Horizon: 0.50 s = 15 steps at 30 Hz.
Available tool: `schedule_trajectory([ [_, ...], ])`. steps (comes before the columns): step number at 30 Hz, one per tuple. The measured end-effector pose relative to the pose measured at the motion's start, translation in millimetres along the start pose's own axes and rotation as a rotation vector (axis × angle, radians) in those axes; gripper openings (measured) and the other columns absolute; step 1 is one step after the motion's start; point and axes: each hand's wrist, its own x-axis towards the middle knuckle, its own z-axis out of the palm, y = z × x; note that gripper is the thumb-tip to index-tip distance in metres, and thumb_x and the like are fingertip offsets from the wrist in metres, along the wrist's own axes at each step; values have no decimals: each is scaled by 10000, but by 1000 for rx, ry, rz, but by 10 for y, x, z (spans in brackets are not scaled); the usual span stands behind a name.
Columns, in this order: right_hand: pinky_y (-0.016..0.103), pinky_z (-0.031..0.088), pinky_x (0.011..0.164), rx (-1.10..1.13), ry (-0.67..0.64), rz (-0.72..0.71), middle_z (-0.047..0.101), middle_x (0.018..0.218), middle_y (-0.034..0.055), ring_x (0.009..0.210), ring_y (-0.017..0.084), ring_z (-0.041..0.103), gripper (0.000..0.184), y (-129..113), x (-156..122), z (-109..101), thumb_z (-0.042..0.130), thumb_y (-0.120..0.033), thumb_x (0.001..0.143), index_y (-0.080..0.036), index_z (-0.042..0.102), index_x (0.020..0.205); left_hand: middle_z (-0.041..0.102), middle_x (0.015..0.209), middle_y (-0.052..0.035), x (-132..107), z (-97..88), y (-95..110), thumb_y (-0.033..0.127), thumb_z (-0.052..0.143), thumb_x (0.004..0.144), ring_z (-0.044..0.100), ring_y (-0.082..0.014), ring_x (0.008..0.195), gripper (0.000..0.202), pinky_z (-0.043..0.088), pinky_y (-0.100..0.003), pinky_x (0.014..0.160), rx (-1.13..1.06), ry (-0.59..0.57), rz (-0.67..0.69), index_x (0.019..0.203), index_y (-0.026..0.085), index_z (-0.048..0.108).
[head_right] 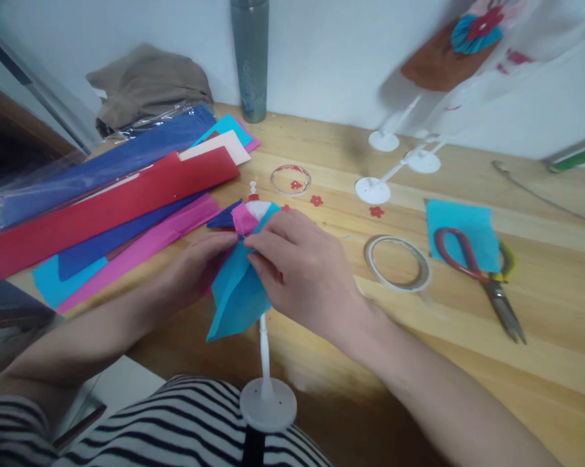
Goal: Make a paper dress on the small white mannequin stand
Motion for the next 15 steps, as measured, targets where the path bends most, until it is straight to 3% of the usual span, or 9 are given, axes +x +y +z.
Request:
schedule_trajectory([
  [4, 357, 555, 685, -7, -65, -33, 711, 899, 86, 849, 230, 665, 262, 39, 60, -2, 515, -145, 979, -238, 759, 959, 730, 778, -21, -20, 13, -2, 358, 721, 833, 628, -188, 779, 187, 499, -311, 828, 42, 3, -20, 763, 185, 738],
  [9, 339, 536, 643, -75, -312, -126, 684, 950, 110, 844, 230, 637, 397, 124, 111, -65, 413, -89, 974, -219, 775, 1072, 719, 754, -31, -5, 7, -22, 371, 741, 791, 635, -202, 755, 190, 498, -306, 740, 59, 12, -67, 735, 191, 719],
  [15, 352, 537, 628, -26, -288, -196, 682, 932, 118, 827, 239, 638, 375, 162, 119, -105, 430, -67, 965, -192, 764, 1080, 655, 697, -27, 16, -5, -56, 399, 780, 780, 632, -204, 763, 263, 501, -310, 754, 31, -20, -78, 692, 171, 683],
])
